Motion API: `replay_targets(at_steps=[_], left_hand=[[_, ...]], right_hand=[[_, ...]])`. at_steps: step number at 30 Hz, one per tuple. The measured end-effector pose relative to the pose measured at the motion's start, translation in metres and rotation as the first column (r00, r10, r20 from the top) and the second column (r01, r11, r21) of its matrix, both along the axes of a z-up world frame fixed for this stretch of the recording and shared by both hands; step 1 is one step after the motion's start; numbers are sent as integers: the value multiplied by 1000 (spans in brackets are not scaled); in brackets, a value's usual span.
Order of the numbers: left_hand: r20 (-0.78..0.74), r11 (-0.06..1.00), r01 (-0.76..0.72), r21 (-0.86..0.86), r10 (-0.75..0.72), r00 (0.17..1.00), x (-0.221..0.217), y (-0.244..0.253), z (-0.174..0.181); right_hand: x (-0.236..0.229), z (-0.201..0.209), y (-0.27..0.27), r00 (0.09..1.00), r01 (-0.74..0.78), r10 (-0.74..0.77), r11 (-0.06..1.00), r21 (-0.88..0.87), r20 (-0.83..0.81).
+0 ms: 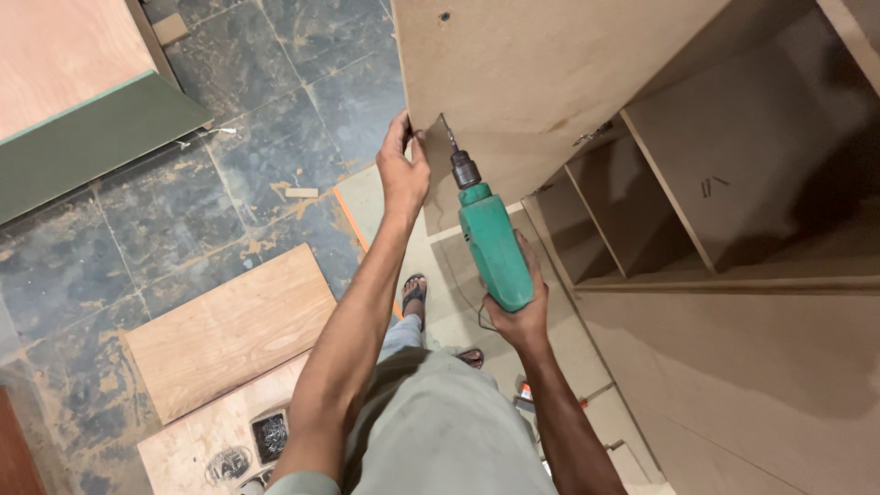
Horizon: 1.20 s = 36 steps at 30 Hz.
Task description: The person uses a corded drill to make holes in a cabinet door, then aligns and secures a white handle with screws. The person repeatedly positions the handle, drills pilot holes, and fastens it to the door.
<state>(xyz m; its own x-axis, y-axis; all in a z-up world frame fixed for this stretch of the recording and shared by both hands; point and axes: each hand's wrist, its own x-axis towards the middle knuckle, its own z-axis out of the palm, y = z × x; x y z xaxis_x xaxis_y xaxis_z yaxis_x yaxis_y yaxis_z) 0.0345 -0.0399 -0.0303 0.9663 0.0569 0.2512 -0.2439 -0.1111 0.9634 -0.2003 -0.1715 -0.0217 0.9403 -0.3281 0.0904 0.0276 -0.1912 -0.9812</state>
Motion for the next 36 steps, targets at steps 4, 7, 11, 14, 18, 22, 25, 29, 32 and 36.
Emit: replay_targets(at_steps=[4,7,11,14,18,22,25,29,32,36], left_hand=[[30,1000,10,-16,-9,1000,-2,1,-2],[15,999,9,-33,-8,1000,0,-3,-7],[42,996,68,-63,-65,997,-1,6,-18],[-10,956,188,-227,-196,981,-1,16,-24],[-94,876,334,-348,-387,917,4,37,-36],[-59,727,554,-406,-626,778,11,40,-37],[-34,556,691,-462,-790,613,12,41,-33],[-7,388,786,-481,-898,439,7,42,-22],[66,328,858,-394,-921,383,7,41,-20],[43,397,892,-218,-909,415,7,38,-14]], right_hand=[[-1,2,0,1000,5,-6,998,-63,-24],[4,1,-6,990,-36,48,995,-94,131],[-11,-10,-21,994,-15,29,992,-127,109],[-33,-14,-43,998,-39,40,999,-30,46],[-60,-15,-78,989,36,-35,999,0,-143],[-99,-19,-97,995,64,-80,968,244,58],[-123,-28,-92,976,210,-219,949,236,10],[-147,-32,-82,954,279,-299,878,390,-10],[-164,-33,-65,939,322,-343,868,379,-10],[-173,-22,-49,927,359,-371,831,425,-57]])
